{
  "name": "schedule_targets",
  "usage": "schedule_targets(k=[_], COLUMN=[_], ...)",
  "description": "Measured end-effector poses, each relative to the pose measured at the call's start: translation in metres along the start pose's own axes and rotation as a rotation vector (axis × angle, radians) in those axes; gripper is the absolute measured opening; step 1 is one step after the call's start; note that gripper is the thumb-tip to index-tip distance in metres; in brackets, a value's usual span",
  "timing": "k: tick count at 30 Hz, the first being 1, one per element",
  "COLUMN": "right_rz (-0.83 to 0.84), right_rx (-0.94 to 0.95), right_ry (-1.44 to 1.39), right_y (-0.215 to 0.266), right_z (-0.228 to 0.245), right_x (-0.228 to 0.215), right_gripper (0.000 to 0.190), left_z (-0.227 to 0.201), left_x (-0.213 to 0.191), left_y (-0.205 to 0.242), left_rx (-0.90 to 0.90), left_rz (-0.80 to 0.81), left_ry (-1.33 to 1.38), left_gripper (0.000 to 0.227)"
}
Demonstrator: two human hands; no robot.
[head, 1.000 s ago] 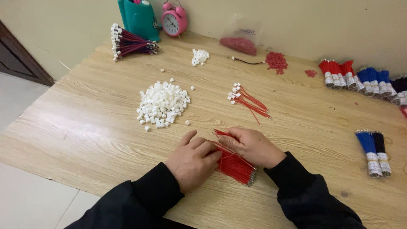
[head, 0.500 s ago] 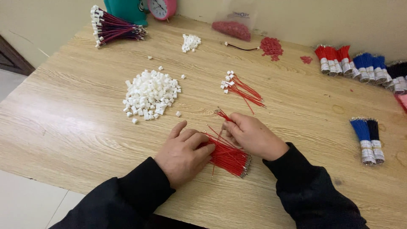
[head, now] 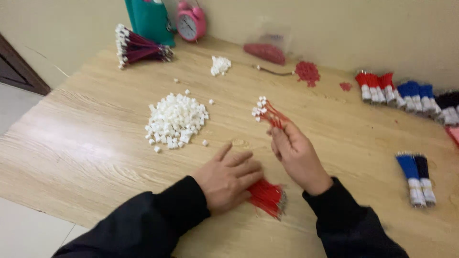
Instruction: Assembling wire connectors by inserting wires into plastic housings and organizing them into bags.
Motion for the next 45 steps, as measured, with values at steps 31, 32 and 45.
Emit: schedule_targets(k=[31,32,45], right_rz=[0.027,0.021,-0.161], right_rx=[0.05,0.053,0.28], right_ry=[0.014,0.014,0.734], right_y=[-0.043,-0.042,-0.065], right_z=[0.003,0.004,-0.067], right_x=[-0.018,-0.02,-0.083], right_gripper=[0.017,0.017,0.033], left_z=[0.238,0.237,0.228], left_x=[0.103,0.108,0.083], left_y=[-0.043,-0.042,-0.03], left_rx=[-0.677,-0.671,-0.751], left_rz=[0.572,0.573,0.642], left_ry=[-0.348,-0.345,-0.34], left_gripper=[0.03,0.03,0.028])
Point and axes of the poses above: each hand's wrist, its own y-axis away from the middle knuckle, its own x-axis out of the palm, z = x × y, the point moved 9 cm from there along -y, towards the middle knuckle, and after that the axes turned 15 degrees about -y, right-handed, at the moved point
